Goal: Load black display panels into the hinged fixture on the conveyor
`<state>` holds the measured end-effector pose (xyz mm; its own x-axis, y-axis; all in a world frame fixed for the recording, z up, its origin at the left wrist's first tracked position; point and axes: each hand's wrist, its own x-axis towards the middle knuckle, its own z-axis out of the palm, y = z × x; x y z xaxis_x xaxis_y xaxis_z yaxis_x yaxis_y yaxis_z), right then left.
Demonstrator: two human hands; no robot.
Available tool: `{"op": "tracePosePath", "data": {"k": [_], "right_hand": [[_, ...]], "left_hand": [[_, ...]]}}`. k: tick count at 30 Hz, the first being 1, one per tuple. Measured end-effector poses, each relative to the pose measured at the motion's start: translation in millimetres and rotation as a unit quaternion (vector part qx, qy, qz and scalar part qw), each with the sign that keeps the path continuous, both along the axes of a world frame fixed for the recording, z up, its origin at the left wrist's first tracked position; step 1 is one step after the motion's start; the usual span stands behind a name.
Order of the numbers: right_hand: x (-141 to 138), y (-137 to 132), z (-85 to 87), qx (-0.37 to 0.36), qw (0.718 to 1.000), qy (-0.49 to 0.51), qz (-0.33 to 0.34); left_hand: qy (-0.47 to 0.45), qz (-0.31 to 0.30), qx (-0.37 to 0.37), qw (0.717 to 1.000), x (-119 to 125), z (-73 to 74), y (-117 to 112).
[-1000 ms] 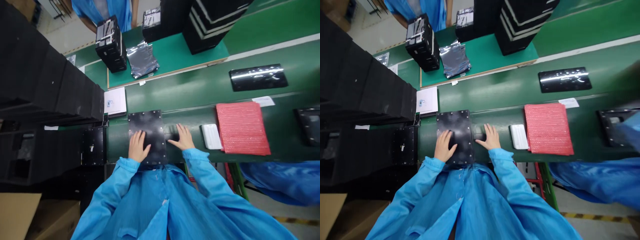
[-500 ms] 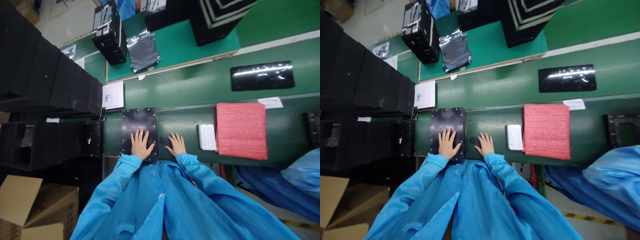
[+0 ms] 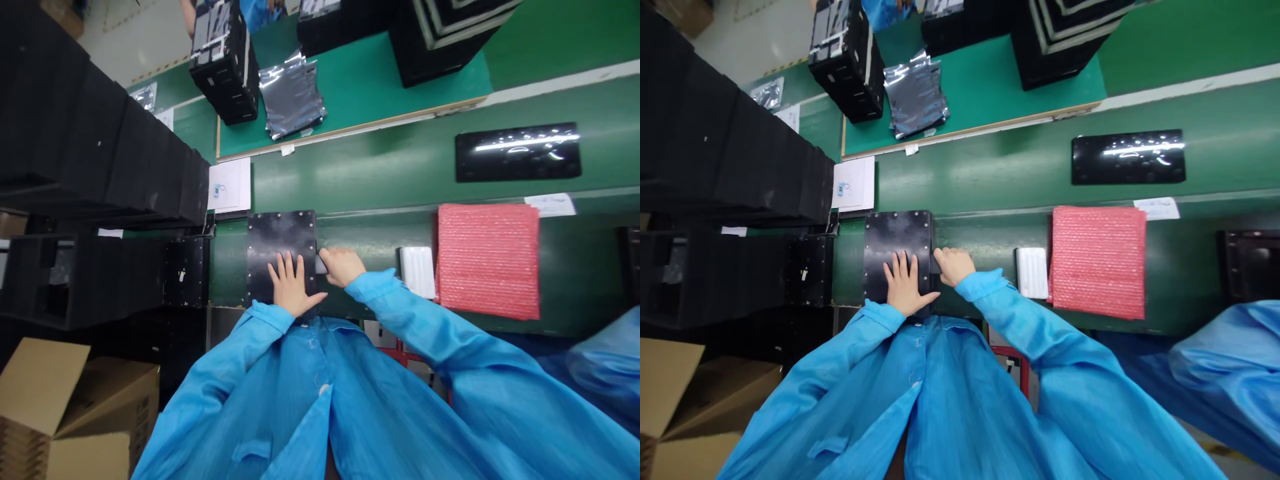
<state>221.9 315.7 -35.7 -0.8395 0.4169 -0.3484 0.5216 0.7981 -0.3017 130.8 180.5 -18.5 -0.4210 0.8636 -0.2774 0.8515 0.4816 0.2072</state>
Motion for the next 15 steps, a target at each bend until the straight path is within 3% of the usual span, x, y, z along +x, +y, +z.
{"op": "tracePosePath", "data": {"k": [2, 4, 7, 9, 12, 15], "right_hand": [[1, 17, -12.8, -0.088, 0.996, 0.003, 0.004], [8, 27, -31.8, -0.120, 0.990, 0.063, -0.044], [23, 17, -61.6, -0.111, 0.966, 0.197, -0.130], [27, -9, -77.4, -0.158, 0.942, 0.259, -0.147], [21, -57, -90.8, -0.251, 0.892, 0.328, -0.185], [8, -88, -92.4, -0.291, 0.851, 0.348, -0.267]], "left_hand": [[-0.031, 0.053, 0.002, 0.998, 7, 14.1, 5], [-0.079, 0.091, 0.029, 0.992, 3, 34.7, 1], [-0.180, 0.100, 0.124, 0.971, -30, 66.2, -24], [-0.259, 0.120, 0.187, 0.940, -65, 76.2, -45], [-0.358, 0.202, 0.233, 0.881, -111, 63.5, -67], [-0.418, 0.296, 0.219, 0.830, -132, 27.2, -71]]}}
